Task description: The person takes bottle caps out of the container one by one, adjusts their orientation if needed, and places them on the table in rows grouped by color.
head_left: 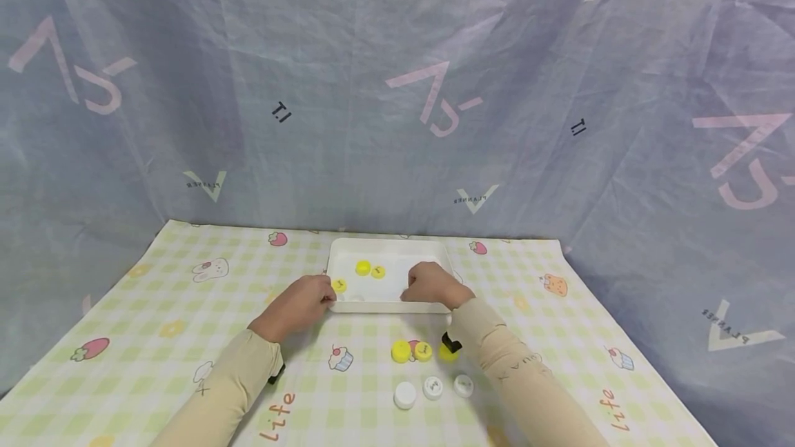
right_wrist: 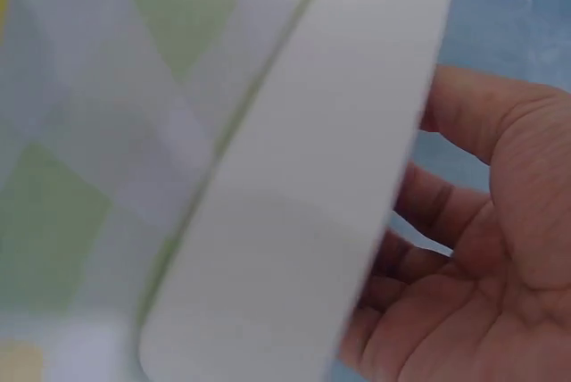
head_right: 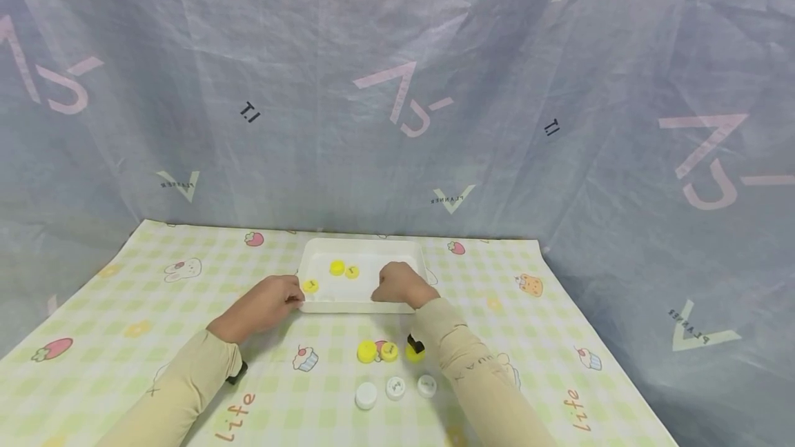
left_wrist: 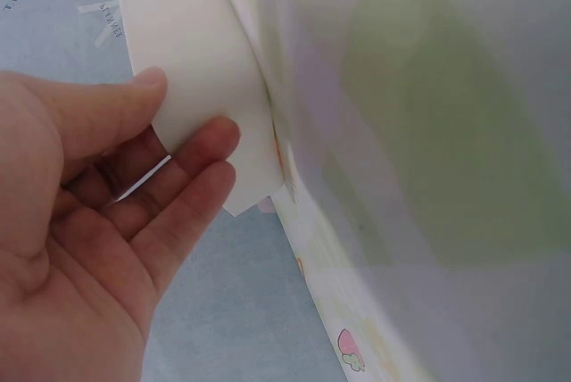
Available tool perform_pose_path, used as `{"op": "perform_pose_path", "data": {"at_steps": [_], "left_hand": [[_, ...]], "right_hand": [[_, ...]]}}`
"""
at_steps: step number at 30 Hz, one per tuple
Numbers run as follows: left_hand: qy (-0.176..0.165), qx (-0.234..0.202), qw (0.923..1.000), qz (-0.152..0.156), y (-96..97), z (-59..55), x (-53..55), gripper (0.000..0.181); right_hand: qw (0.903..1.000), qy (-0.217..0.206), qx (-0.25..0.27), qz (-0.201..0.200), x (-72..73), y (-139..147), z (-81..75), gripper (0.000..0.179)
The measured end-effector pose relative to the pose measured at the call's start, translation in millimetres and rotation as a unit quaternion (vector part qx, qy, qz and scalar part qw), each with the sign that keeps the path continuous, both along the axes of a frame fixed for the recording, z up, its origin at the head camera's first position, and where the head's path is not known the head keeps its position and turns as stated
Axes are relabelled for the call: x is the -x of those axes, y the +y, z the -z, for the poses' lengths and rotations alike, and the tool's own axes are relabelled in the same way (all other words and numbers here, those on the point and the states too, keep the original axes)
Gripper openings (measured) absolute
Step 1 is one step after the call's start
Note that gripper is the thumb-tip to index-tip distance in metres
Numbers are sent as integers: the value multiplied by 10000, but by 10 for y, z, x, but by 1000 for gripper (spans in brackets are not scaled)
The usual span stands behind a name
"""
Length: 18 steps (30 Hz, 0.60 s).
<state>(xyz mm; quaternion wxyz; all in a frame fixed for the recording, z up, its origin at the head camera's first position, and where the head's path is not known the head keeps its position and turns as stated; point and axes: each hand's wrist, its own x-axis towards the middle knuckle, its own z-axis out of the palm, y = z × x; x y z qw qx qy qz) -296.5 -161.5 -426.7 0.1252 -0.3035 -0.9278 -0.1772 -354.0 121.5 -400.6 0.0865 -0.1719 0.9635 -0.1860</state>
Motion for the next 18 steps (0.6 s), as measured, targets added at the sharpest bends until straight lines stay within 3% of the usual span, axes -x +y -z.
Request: {"op": "perform_pose_path", "data": {"at_steps": [8, 12, 18], "left_hand": [[-24, -84, 10000, -15, 18, -13, -20, 31], [-22, -88, 10000, -15, 23, -15, -26, 31], [-58, -86, 9999, -17, 10, -18, -18, 31]], "right_hand": [[9963, 425, 739, -49, -147, 290, -216, 26], [9939, 612, 809, -436, -336, 483, -328, 15], [9905, 715, 842, -814, -674, 805, -418, 16]]}}
